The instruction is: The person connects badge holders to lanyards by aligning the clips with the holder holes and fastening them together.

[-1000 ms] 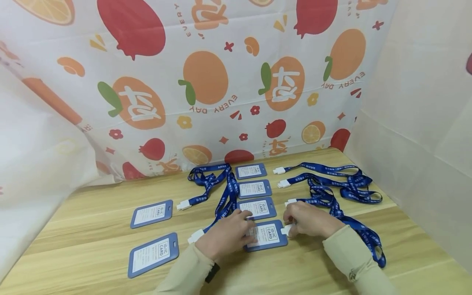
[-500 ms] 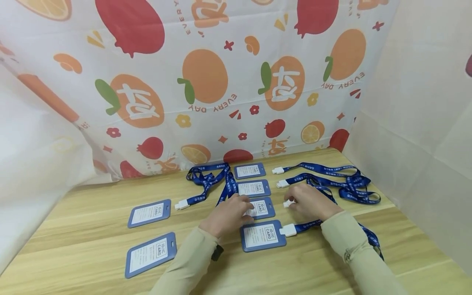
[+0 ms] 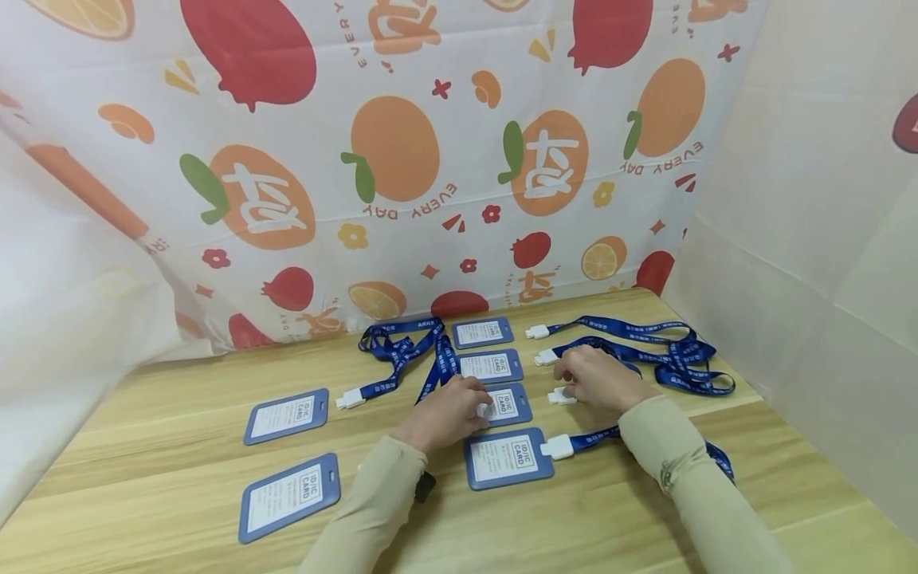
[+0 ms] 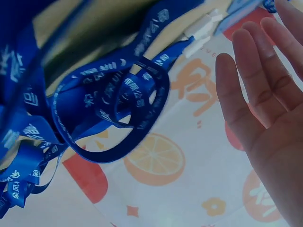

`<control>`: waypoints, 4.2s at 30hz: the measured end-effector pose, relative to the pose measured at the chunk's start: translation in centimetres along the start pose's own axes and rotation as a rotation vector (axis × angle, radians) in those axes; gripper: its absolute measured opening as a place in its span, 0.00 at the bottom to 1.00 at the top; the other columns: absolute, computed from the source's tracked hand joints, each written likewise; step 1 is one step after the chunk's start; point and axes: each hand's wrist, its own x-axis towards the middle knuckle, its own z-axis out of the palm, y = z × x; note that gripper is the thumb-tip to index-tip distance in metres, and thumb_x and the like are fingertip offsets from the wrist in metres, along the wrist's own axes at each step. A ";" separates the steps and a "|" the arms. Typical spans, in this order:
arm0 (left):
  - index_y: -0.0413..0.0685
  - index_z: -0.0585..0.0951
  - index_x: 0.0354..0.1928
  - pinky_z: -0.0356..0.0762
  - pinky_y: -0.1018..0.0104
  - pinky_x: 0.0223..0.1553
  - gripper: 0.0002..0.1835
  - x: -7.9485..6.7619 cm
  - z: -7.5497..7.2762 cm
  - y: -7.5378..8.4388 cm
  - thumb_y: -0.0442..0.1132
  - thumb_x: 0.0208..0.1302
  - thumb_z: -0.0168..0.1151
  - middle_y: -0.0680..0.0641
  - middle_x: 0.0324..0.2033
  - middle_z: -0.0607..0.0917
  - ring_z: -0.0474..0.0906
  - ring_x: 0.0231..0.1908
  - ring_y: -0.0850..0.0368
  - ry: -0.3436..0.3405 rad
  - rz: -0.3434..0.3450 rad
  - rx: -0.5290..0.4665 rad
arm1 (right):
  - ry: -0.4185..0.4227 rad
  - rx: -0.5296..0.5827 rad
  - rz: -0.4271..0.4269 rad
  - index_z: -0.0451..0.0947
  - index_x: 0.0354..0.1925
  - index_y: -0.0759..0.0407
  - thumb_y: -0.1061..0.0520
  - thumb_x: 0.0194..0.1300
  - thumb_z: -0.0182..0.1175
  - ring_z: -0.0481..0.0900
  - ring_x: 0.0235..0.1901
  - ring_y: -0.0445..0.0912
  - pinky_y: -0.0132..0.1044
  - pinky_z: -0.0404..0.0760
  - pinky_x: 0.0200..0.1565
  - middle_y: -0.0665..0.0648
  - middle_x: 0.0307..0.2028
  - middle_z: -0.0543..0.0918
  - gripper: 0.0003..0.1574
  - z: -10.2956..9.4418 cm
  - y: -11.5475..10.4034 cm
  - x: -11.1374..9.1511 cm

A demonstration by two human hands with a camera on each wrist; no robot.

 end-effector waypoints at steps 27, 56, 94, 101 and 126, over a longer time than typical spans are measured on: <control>0.54 0.87 0.54 0.76 0.56 0.54 0.14 -0.4 -0.1 0.3 0.42 0.68 0.68 0.44 0.55 0.79 0.70 0.52 0.49 -0.094 -0.106 0.001 | -0.133 -0.179 0.056 0.88 0.39 0.62 0.70 0.58 0.70 0.80 0.42 0.50 0.46 0.82 0.49 0.54 0.37 0.82 0.10 2.2 0.1 0.9; 0.55 0.88 0.54 0.76 0.58 0.53 0.14 0.0 0.0 0.3 0.43 0.67 0.69 0.46 0.56 0.79 0.69 0.51 0.50 -0.109 -0.098 -0.014 | -0.104 -0.117 -0.002 0.86 0.39 0.64 0.67 0.58 0.72 0.78 0.37 0.45 0.41 0.82 0.42 0.54 0.38 0.83 0.09 2.1 -0.2 0.9; 0.59 0.88 0.55 0.75 0.60 0.50 0.16 0.0 -0.2 0.2 0.44 0.66 0.70 0.47 0.55 0.80 0.69 0.47 0.51 -0.113 -0.092 -0.014 | -0.187 -0.160 -0.017 0.88 0.43 0.63 0.67 0.59 0.71 0.82 0.42 0.48 0.43 0.83 0.47 0.54 0.39 0.84 0.11 2.0 -0.9 2.2; 0.58 0.88 0.55 0.74 0.61 0.49 0.16 0.0 -0.2 0.2 0.44 0.66 0.71 0.48 0.54 0.80 0.69 0.46 0.51 -0.109 -0.083 -0.016 | -0.189 -0.176 -0.022 0.88 0.43 0.62 0.65 0.59 0.72 0.81 0.40 0.47 0.42 0.83 0.45 0.53 0.37 0.83 0.11 2.0 -0.9 2.3; 0.58 0.88 0.54 0.71 0.62 0.51 0.16 -0.1 -0.3 -0.1 0.43 0.65 0.71 0.47 0.55 0.81 0.69 0.47 0.51 -0.108 -0.076 -0.028 | -0.208 -0.175 0.001 0.88 0.44 0.63 0.67 0.62 0.69 0.82 0.47 0.52 0.47 0.83 0.50 0.59 0.45 0.85 0.11 2.4 -1.3 2.7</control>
